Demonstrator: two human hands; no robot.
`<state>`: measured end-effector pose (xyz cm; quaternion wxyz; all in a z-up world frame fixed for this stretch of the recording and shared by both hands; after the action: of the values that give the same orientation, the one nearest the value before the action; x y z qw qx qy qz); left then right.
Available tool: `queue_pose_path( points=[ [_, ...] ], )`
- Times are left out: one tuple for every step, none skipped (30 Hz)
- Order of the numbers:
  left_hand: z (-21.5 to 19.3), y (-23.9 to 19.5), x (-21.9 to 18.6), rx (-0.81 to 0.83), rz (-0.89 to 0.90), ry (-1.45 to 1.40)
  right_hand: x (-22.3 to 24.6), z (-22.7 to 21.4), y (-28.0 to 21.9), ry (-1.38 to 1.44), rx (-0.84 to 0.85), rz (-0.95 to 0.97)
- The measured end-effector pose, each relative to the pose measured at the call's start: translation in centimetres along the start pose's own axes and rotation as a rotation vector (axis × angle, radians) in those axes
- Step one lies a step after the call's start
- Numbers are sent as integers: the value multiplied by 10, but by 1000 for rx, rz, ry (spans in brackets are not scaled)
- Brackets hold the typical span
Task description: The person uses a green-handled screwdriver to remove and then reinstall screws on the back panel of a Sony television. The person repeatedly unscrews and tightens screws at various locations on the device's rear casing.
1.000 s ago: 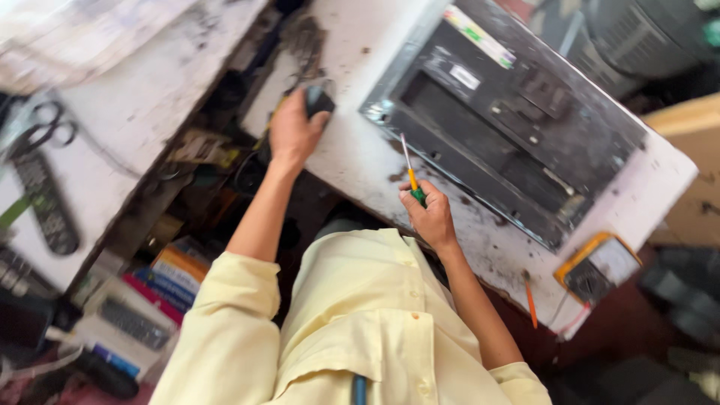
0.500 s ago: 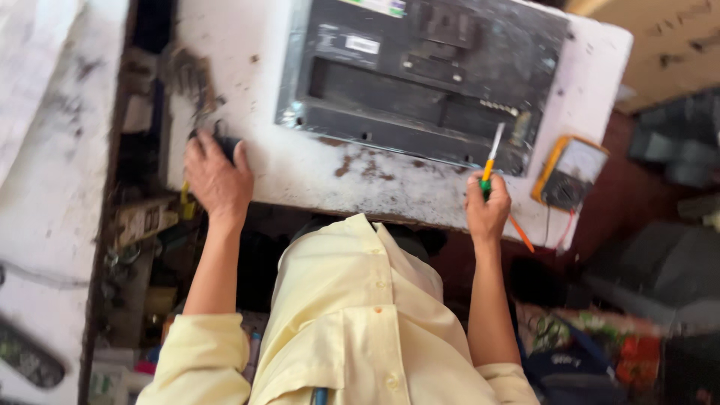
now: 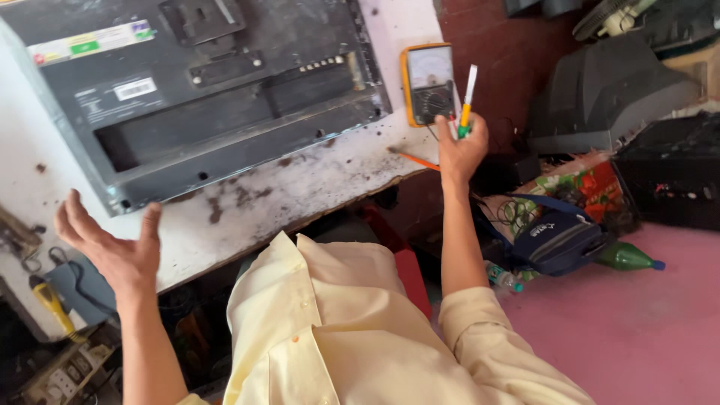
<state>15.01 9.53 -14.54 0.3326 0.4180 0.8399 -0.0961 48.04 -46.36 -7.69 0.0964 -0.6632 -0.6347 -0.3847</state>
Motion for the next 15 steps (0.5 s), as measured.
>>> queue_pose_path(
  points=[
    [6,14,0,11,-55,-99,4,11,5,13,45,-45],
    [14,27,-2,23,-110,-198,9,21,10,26,91,-91],
    [17,35,0,17,-200,-231,11,25,10,41,148,-136],
    [20,47,3,10,-290,-265,10,24,10,16,179,-155],
    [22,57,6,-7,-385,-297,10,29,15,-2,216,-181],
    [29,64,3,38,-437,-265,11,32,18,-19,252,-208],
    [33,70,2,70,-489,-236,9,38,27,1,294,-173],
    [35,76,2,102,-542,-208,5,40,35,20,338,-138],
    [34,81,-1,98,-547,-145,2,41,41,39,384,-105],
    [36,83,-4,95,-554,-81,10,35,47,37,333,-212],
    [37,82,-5,100,-566,-19,16,25,49,33,288,-317],
    [35,84,-9,45,-534,40,22,18,45,31,241,-421],
    [37,84,-16,-7,-501,98,13,19,41,39,296,-299],
    [31,81,-22,-57,-467,158,5,21,33,45,353,-178],
    [22,77,-35,-145,-371,204,-4,21,22,47,406,-54]
  ],
)
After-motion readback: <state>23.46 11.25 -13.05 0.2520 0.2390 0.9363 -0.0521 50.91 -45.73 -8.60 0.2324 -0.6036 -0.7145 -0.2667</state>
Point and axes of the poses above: each hand's wrist, its own y-axis towards the middle knuckle, its own z-axis out of the palm, x = y × z, the point moved 8 cm from there along y, towards the middle knuckle, and after that the axes turned 2 degrees about x, right-handed, at the moved point
